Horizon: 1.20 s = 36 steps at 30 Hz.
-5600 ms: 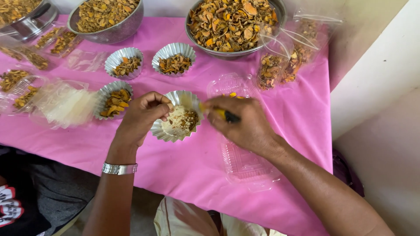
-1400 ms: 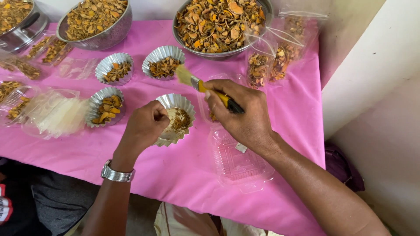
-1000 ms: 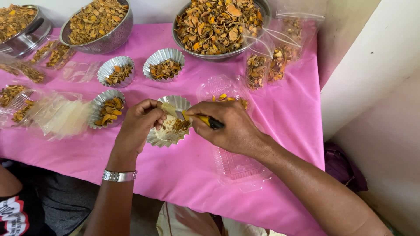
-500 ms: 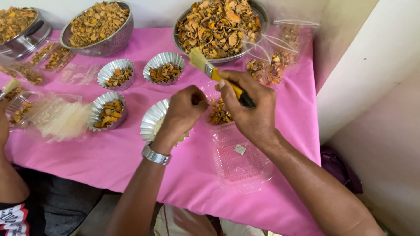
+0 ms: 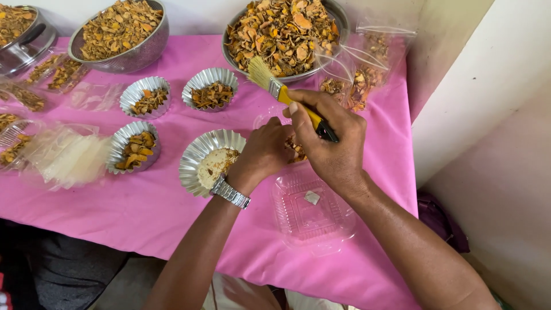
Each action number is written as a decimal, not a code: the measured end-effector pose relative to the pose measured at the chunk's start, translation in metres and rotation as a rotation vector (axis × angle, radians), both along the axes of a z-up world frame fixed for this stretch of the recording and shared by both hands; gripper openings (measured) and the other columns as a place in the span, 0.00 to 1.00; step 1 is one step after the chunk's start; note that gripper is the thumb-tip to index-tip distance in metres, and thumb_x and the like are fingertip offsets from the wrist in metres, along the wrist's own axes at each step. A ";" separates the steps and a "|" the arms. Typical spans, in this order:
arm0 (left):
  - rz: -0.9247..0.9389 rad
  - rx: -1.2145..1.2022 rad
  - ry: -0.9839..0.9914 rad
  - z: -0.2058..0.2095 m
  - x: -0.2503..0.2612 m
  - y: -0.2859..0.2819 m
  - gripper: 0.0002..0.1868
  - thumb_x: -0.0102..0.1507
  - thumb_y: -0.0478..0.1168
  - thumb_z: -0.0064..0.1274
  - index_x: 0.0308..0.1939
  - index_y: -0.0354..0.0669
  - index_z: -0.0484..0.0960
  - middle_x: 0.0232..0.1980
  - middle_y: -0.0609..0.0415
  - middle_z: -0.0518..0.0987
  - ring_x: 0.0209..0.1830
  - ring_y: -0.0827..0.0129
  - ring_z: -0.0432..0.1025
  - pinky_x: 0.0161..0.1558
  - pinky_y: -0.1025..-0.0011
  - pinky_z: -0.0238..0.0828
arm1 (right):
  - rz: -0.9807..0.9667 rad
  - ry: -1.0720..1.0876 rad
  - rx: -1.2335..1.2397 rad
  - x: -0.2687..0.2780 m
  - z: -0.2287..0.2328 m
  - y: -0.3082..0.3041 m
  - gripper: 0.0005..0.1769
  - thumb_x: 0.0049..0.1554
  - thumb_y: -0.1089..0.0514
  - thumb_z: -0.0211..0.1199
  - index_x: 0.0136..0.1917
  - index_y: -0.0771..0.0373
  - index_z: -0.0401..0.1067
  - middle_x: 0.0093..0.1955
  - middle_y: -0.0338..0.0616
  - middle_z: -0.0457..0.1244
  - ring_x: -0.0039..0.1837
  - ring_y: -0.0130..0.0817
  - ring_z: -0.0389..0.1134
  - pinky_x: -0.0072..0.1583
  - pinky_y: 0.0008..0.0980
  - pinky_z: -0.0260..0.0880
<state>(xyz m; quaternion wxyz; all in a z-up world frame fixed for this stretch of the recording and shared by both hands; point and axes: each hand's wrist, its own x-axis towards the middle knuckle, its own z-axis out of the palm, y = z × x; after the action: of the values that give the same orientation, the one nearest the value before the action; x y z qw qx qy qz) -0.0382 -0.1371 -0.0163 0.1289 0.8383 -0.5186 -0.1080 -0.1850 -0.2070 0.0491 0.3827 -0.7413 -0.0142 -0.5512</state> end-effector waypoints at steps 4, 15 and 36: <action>0.043 -0.028 0.051 0.004 -0.001 -0.019 0.13 0.61 0.36 0.52 0.50 0.45 0.81 0.48 0.43 0.78 0.54 0.42 0.77 0.57 0.48 0.74 | 0.015 -0.012 0.008 0.002 -0.001 0.000 0.09 0.61 0.70 0.62 0.55 0.70 0.77 0.35 0.55 0.70 0.34 0.34 0.72 0.37 0.32 0.73; 0.106 -0.408 -0.009 0.026 0.002 0.006 0.07 0.65 0.30 0.52 0.45 0.30 0.81 0.45 0.37 0.78 0.50 0.42 0.77 0.55 0.52 0.76 | 0.060 -0.057 0.054 0.003 -0.004 0.002 0.09 0.62 0.72 0.60 0.56 0.75 0.75 0.38 0.62 0.70 0.33 0.32 0.71 0.34 0.29 0.71; 0.315 -0.249 -0.095 0.053 0.037 0.108 0.12 0.63 0.30 0.53 0.50 0.43 0.80 0.51 0.41 0.79 0.57 0.45 0.74 0.59 0.50 0.72 | 0.111 0.027 -0.037 0.004 -0.005 0.014 0.11 0.61 0.74 0.61 0.58 0.77 0.75 0.41 0.62 0.70 0.31 0.35 0.72 0.37 0.33 0.74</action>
<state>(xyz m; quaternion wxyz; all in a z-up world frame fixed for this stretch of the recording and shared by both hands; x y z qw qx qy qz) -0.0011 -0.0286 0.0366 0.2224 0.8908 -0.3959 0.0181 -0.1813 -0.1928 0.0441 0.3991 -0.7536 -0.0601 -0.5188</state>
